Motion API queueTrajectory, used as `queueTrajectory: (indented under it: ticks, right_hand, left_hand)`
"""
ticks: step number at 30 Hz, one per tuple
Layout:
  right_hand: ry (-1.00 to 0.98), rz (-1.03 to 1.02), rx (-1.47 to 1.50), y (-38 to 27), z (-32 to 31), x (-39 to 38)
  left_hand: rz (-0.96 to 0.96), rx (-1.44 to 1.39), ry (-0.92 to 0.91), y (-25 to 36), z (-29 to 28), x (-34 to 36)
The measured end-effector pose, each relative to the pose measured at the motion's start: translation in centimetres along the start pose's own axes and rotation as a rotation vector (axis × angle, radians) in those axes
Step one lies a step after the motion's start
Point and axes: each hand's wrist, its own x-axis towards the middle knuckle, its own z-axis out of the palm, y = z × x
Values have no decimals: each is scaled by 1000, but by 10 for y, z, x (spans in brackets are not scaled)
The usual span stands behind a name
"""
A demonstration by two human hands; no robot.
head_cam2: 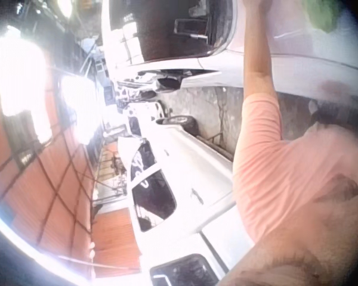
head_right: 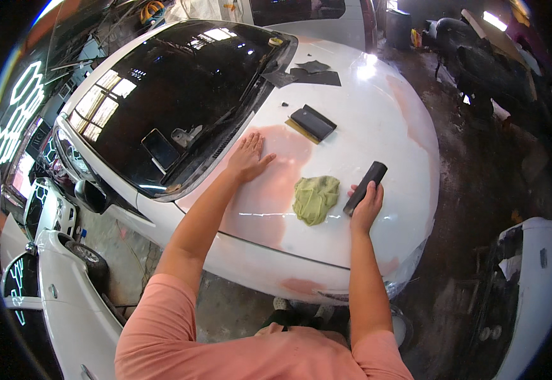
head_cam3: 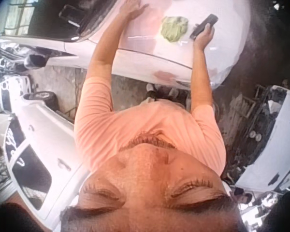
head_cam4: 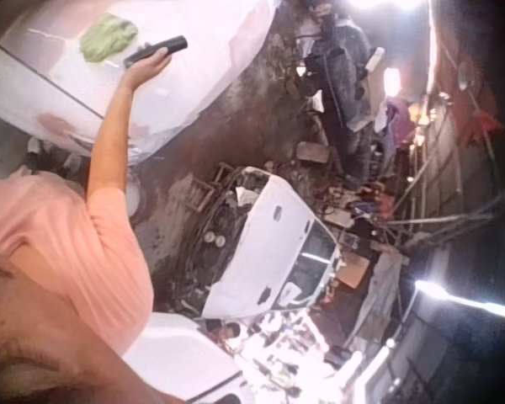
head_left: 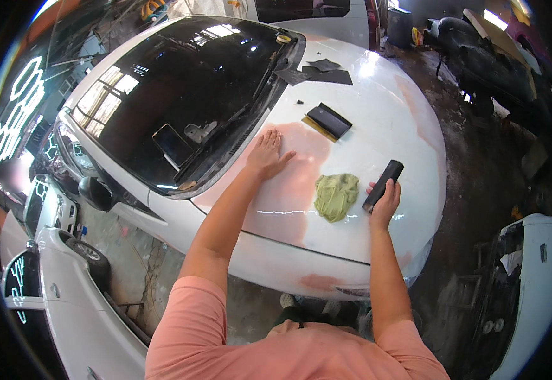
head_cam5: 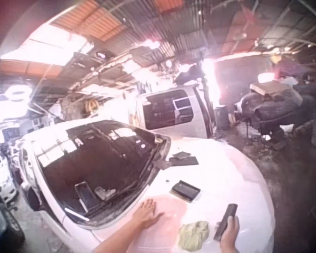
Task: The person sands the surface of a white car hood using a sanding block, periodically wiping the area with a cloth and rinsing the block in a bucket of water.
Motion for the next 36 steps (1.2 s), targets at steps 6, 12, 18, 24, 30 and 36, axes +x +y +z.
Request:
queueTrajectory:
  ticks: [6, 12, 18, 24, 30, 36]
  right_hand:
    - [15, -17, -10, -3, -4, 7]
    - [6, -10, 14, -1, 1, 6]
    - [12, -3, 17, 2, -3, 10]
    - [3, -18, 26, 5, -5, 10]
    - [30, -2, 32, 2, -5, 8]
    - [21, 11, 26, -1, -8, 11]
  left_hand:
    - [63, -40, -9, 14, -6, -53]
    - [75, -8, -3, 13, -7, -102]
    - [98, -13, 32, 15, -3, -138]
    - [114, -6, 75, 13, 4, -168]
    - [143, -9, 115, 17, 4, -198]
    - [157, -29, 133, 24, 6, -232]
